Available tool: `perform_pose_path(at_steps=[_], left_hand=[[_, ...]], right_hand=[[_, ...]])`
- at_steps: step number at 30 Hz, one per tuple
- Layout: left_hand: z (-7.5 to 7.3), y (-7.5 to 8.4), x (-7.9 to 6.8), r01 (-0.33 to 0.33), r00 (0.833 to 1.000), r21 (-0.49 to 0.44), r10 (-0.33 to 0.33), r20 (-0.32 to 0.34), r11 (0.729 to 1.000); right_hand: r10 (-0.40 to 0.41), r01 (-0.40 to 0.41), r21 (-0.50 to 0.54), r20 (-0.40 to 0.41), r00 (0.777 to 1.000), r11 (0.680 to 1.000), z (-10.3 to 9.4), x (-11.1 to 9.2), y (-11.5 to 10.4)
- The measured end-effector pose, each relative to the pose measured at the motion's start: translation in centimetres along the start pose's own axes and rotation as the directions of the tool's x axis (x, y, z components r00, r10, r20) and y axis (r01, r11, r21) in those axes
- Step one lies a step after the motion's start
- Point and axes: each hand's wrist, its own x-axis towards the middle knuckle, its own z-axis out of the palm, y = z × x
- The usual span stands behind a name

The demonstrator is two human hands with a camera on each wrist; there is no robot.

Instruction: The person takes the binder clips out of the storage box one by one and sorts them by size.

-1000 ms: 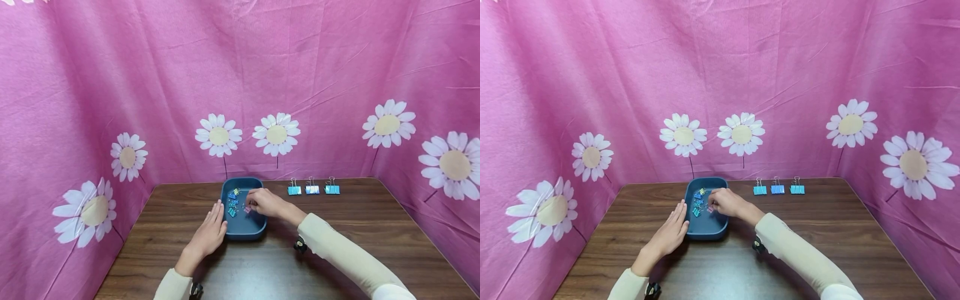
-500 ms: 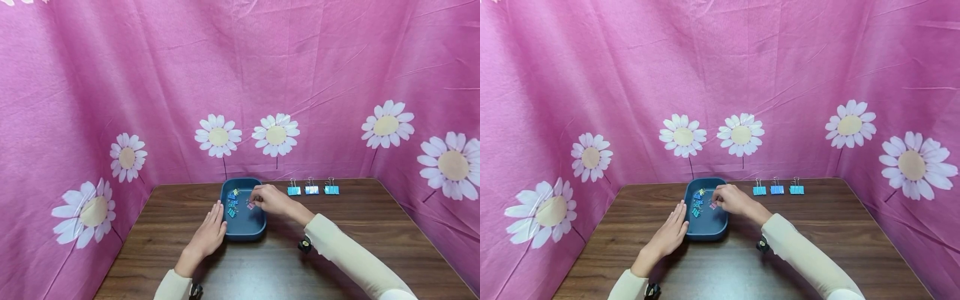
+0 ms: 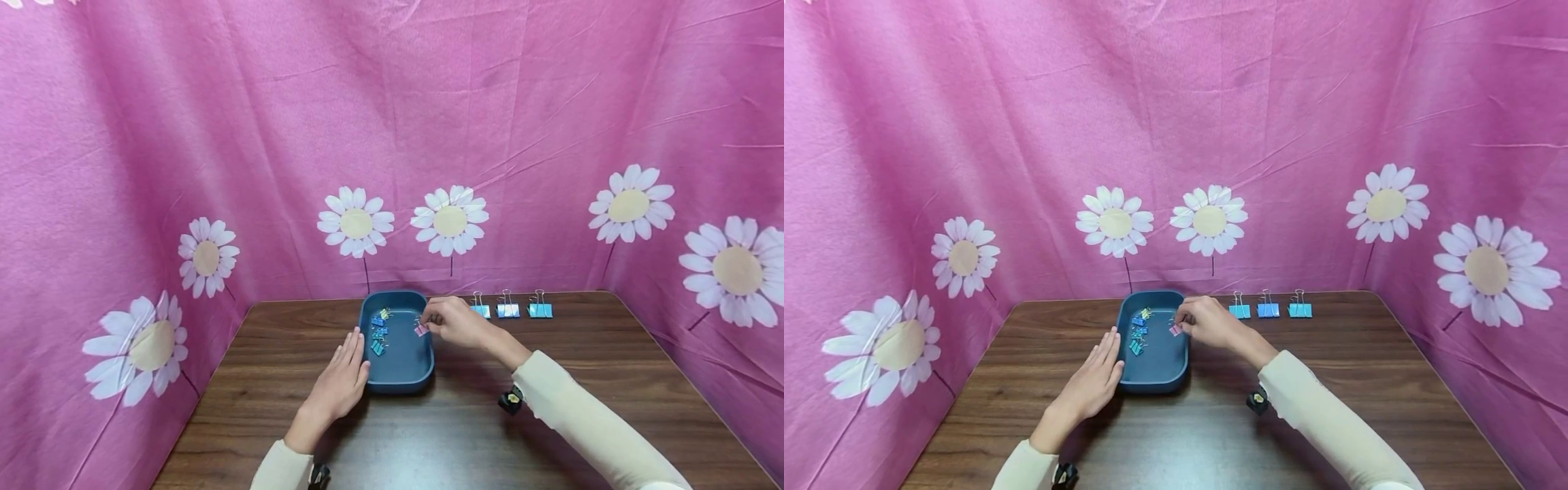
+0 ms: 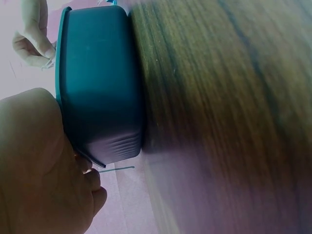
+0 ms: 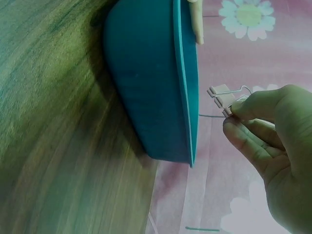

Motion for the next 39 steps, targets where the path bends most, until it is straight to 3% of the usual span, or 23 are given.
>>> perform_pose_path(at_steps=[21,39], left_hand=[[-0.3,0.4,-0.4,-0.008,1.0,0.035,0.009,-0.014,0.999],[-0.2,0.4,-0.4,-0.006,1.0,0.026,0.007,-0.019,1.0]], right_hand=[[0.099,-0.101,-0.027,-0.072,0.992,0.995,-2.5,-4.4,3.1],[0.222,-0.23,-0.03,-0.162,0.961,0.973,-3.7,-8.4,6.5]])
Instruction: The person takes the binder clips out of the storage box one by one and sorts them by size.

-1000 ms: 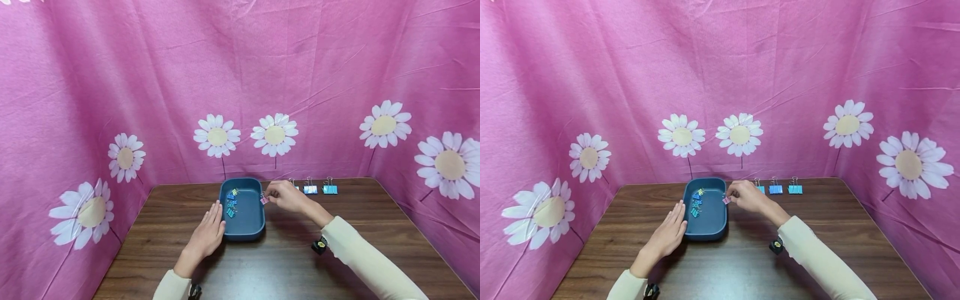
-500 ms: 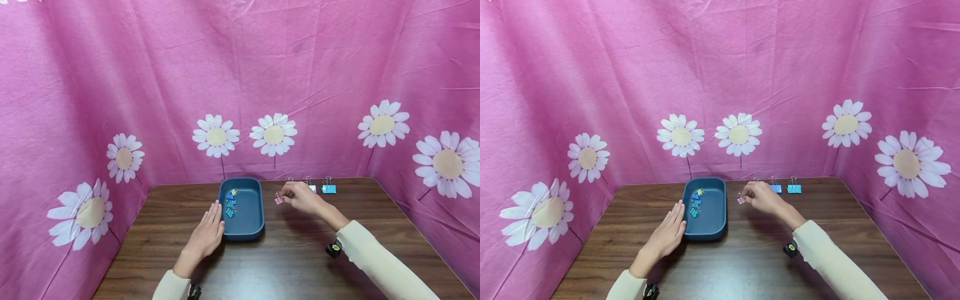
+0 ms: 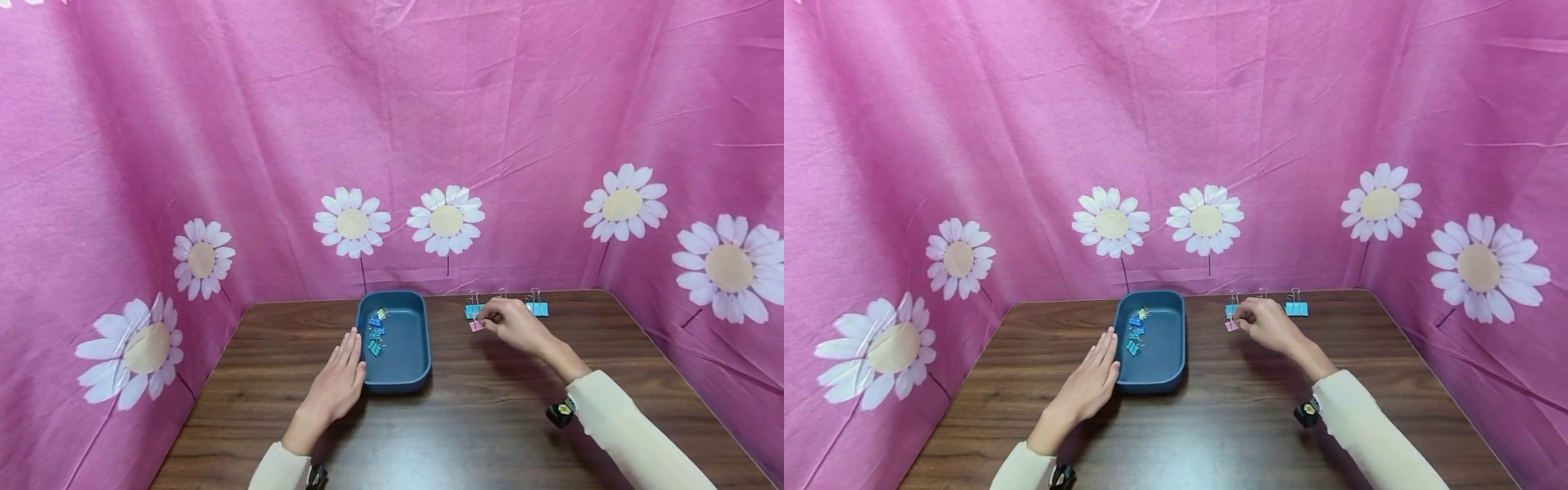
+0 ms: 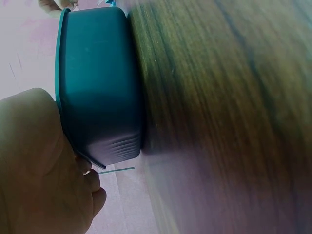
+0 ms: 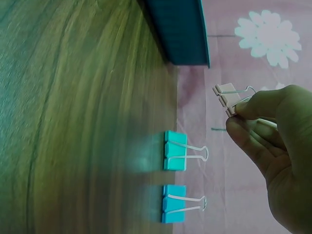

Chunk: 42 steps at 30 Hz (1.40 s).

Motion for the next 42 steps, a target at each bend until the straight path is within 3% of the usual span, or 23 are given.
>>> perform_pose_path(at_steps=[11,24,35,42], left_hand=[[-0.1,-0.1,0.0,0.001,1.0,-0.006,-0.001,0.003,1.0],[-0.2,-0.2,0.1,0.008,1.0,-0.023,-0.008,0.016,1.0],[0.0,-0.1,0.3,0.021,0.999,-0.04,-0.02,0.029,0.999],[0.0,-0.1,0.3,0.018,0.999,-0.039,-0.017,0.031,0.999]], right_hand=[[0.078,-0.078,0.005,-0.004,0.997,0.997,0.2,-0.8,1.9],[0.136,-0.136,0.017,-0.02,0.99,0.991,1.8,-0.9,3.8],[0.221,-0.225,0.104,0.048,0.974,0.969,2.9,-0.7,4.4],[0.262,-0.269,0.097,0.079,0.962,0.958,3.5,-0.6,4.8]])
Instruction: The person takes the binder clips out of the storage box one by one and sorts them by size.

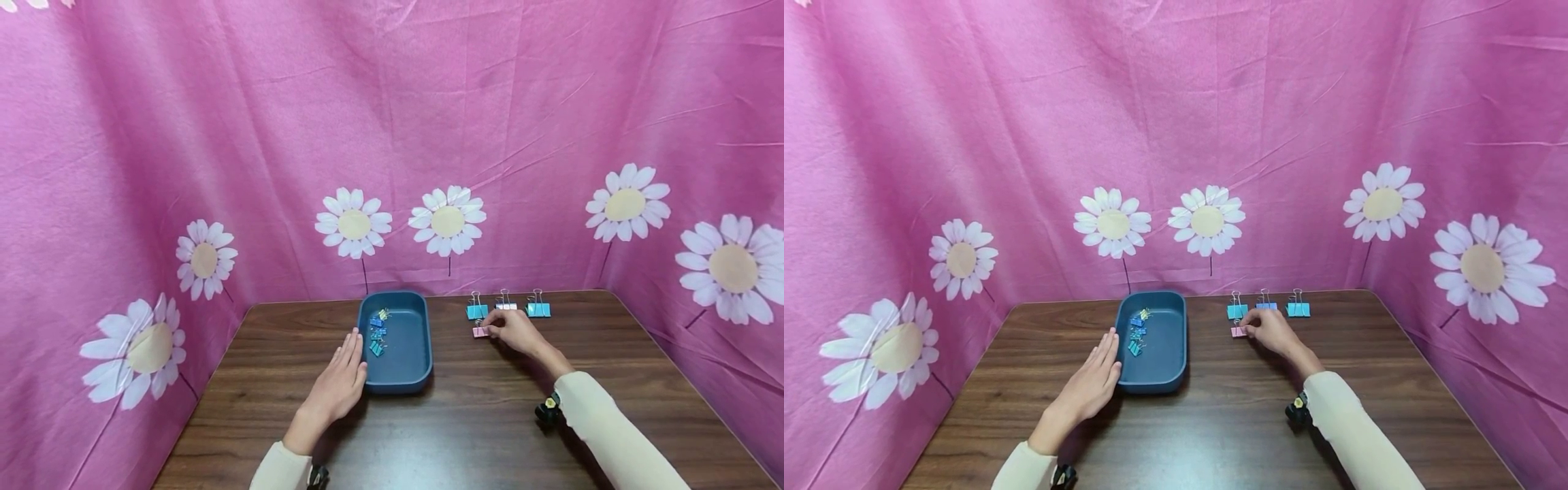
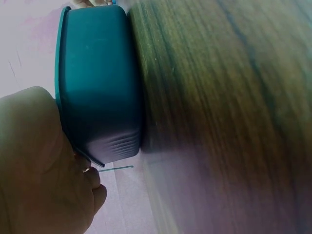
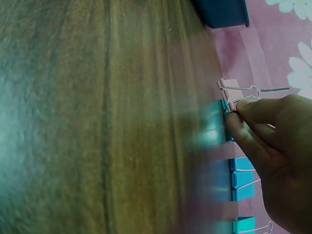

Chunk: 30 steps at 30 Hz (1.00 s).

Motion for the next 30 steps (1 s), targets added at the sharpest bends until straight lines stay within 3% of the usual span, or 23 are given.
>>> perform_pose_path(at_steps=[11,18,30], left_hand=[[-0.01,-0.01,-0.02,-0.001,1.0,-0.001,0.001,0.001,1.0],[-0.02,0.02,-0.01,0.003,1.0,-0.008,-0.003,0.0,1.0],[0.06,-0.03,-0.19,-0.011,1.0,-0.009,0.01,-0.013,1.0]], right_hand=[[0.052,-0.054,0.068,0.029,0.998,0.996,0.22,-0.14,0.62],[0.006,-0.006,-0.006,0.01,1.0,1.0,0.53,0.08,0.81],[0.049,-0.05,0.02,0.041,0.998,0.999,0.69,-0.21,0.75]])
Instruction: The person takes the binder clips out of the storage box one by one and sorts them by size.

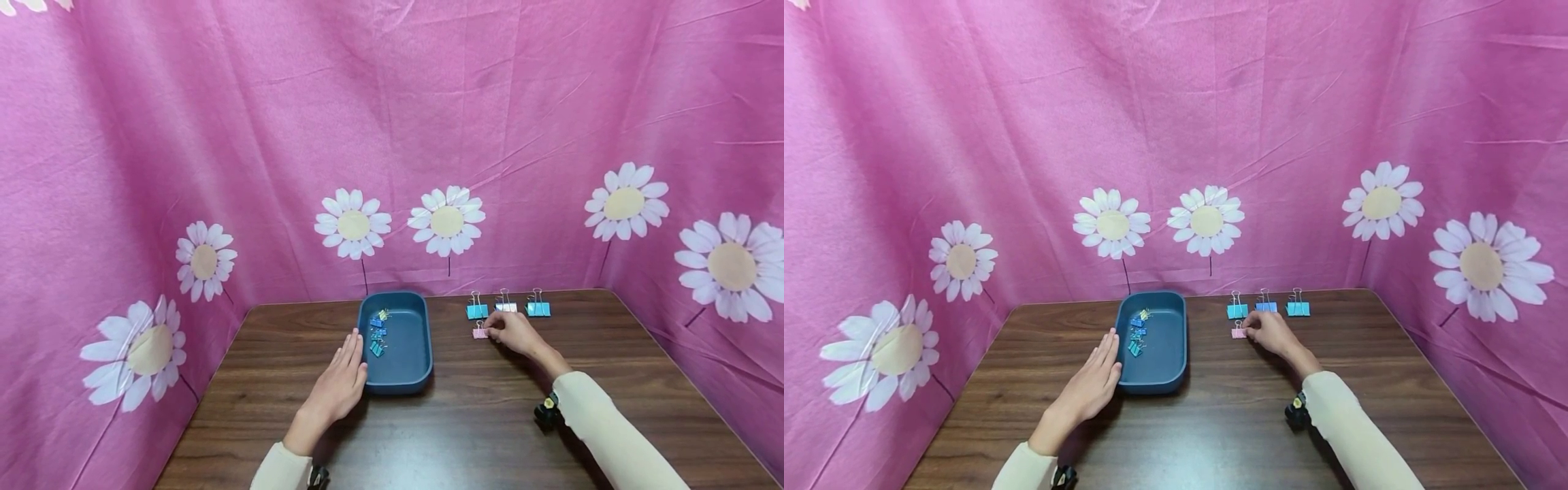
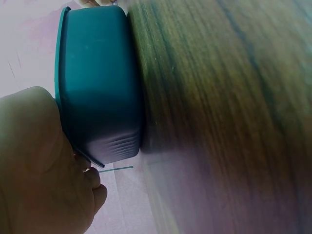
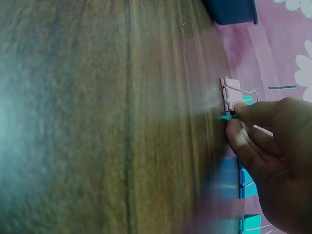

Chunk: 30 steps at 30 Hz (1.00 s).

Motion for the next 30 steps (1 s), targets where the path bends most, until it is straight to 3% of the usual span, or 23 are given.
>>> perform_pose_path(at_steps=[15,30], left_hand=[[0.06,-0.09,0.14,0.021,0.999,-0.007,-0.021,0.028,1.0],[0.11,-0.14,0.15,0.024,0.999,-0.009,-0.024,0.034,1.0]], right_hand=[[-0.043,0.042,-0.045,-0.027,0.999,0.998,-0.08,-0.16,-0.02],[-0.011,0.011,0.013,-0.009,1.0,1.0,-0.58,0.02,-0.51]])
